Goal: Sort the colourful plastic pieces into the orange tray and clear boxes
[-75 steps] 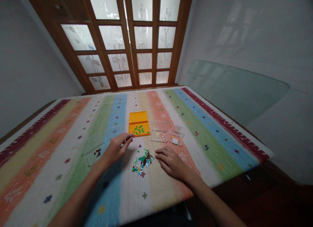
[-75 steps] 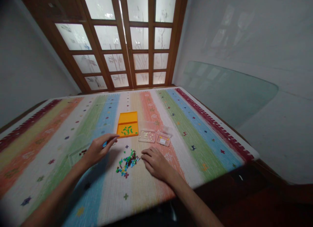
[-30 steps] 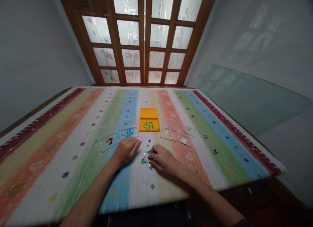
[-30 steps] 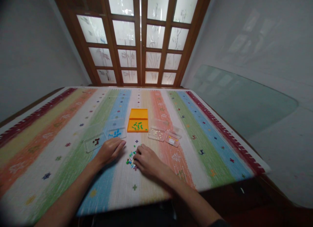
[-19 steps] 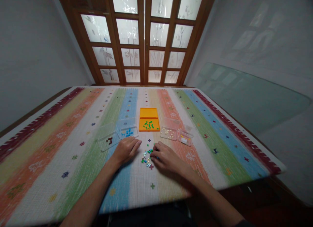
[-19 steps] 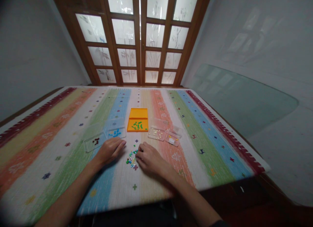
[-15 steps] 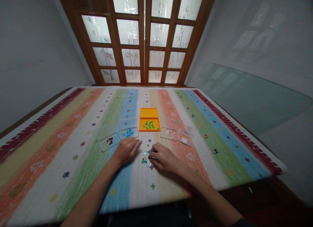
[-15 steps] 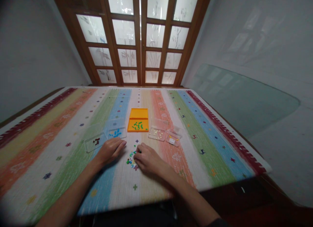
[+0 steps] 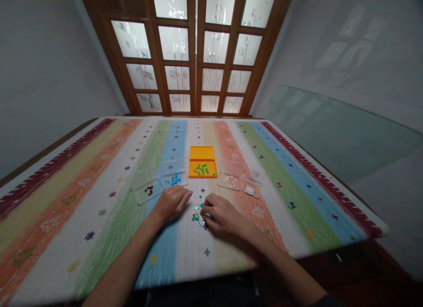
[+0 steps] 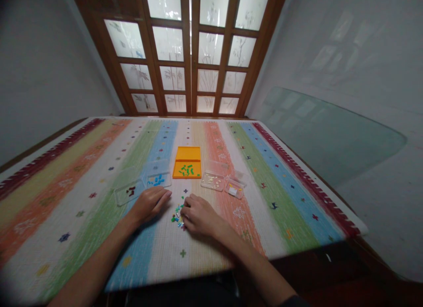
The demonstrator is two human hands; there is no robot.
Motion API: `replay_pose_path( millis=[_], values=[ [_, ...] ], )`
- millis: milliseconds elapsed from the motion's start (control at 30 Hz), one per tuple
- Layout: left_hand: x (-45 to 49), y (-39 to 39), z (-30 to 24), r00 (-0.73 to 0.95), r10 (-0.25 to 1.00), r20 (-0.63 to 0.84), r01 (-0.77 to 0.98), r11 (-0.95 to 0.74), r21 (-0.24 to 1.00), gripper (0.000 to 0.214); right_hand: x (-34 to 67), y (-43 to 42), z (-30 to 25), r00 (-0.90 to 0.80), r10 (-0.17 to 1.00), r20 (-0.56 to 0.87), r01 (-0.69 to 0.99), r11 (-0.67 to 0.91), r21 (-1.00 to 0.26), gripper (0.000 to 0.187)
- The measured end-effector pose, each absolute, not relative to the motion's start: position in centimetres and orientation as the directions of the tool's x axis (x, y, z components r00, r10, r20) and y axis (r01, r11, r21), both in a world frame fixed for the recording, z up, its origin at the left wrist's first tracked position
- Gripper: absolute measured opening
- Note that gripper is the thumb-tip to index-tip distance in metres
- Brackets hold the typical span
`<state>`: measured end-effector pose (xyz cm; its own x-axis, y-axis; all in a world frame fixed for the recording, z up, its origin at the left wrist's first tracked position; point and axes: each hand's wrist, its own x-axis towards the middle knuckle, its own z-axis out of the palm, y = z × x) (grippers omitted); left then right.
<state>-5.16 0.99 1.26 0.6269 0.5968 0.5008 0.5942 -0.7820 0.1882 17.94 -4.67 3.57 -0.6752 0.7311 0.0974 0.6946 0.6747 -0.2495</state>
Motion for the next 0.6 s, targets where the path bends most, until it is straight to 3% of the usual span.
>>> replay_pose_path(
  millis=[267, 600],
  values=[
    [-5.2, 1.1, 1.3, 0.629, 0.594, 0.502, 0.599, -0.782, 0.174, 0.042, 17.3, -4.7, 2.6, -0.680, 0.728, 0.088, 0.695, 0.678, -0.238, 0.016],
    [-5.2, 1.1, 1.2, 0.631, 0.595, 0.499, 0.585, -0.786, 0.198, 0.036, 15.7, -5.4, 3.9, -0.596, 0.796, -0.106, 0.799, 0.576, -0.173, 0.019]
  ],
)
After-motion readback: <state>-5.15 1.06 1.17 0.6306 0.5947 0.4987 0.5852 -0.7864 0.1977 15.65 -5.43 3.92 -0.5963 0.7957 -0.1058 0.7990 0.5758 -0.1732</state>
